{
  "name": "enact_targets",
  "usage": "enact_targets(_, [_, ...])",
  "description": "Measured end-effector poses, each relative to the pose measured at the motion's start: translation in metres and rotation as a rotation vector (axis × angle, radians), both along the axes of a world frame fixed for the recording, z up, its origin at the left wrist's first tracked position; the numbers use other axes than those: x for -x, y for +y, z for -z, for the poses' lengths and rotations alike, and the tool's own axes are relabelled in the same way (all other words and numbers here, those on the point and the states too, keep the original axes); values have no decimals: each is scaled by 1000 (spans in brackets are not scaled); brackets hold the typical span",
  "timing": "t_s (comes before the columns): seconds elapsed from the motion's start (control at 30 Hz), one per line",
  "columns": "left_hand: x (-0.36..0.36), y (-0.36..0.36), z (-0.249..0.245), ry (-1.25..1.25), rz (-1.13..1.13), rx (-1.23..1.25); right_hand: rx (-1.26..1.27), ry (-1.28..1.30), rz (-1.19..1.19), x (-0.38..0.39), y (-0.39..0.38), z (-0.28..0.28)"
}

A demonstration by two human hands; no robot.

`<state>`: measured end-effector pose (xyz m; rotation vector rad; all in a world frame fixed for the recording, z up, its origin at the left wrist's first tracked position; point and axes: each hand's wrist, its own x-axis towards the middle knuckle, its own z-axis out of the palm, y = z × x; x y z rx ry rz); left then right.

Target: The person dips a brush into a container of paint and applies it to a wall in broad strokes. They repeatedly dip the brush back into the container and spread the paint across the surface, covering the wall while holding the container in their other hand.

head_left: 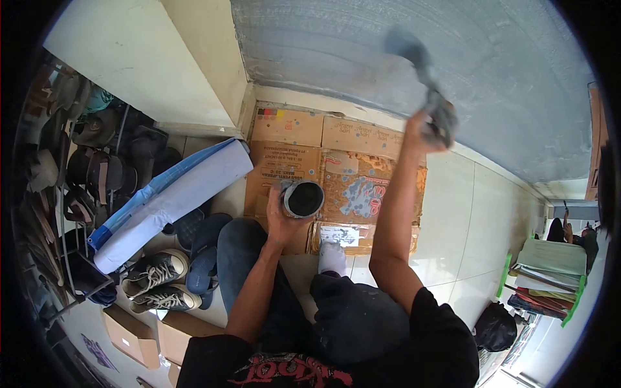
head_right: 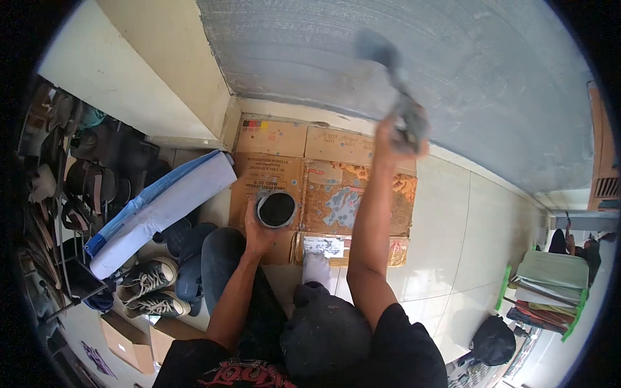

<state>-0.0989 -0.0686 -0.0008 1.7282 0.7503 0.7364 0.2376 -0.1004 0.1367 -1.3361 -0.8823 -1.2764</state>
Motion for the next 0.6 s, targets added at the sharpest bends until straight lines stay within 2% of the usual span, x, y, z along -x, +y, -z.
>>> enact_targets(0.03, [0,-2,-2,35,-5,-43,17,-19,101,-5,-20,-4])
enact_targets(0.07, [-1,-3,-3,31,-8,-39,-19,105,97,3,-33,-15])
enact_targets(0.13, [-5,-3,-6,-25,18,-75,-214,201,-40,16,-43,-27])
enact_targets(0.23, [-7,-4,1,-61,11,-24,-252,172,-114,46,-28,-35])
enact_targets(0.3, [-7,-2,-5,-38,14,-56,-206,417,-105,54,-4,-3])
enact_targets(0.37, [-5,0,-3,-9,25,-85,-7,290,-232,54,50,59])
enact_targets(0.4, [-4,0,4,-7,18,-67,52,225,-318,72,78,65])
enact_targets(0.47, [-5,3,6,-3,25,-52,15,174,-476,112,130,20])
enact_targets(0.53, [-4,4,3,-32,-30,71,44,96,-423,116,144,12])
enact_targets(0.6, [-2,7,5,-21,-47,86,81,274,-589,110,149,17])
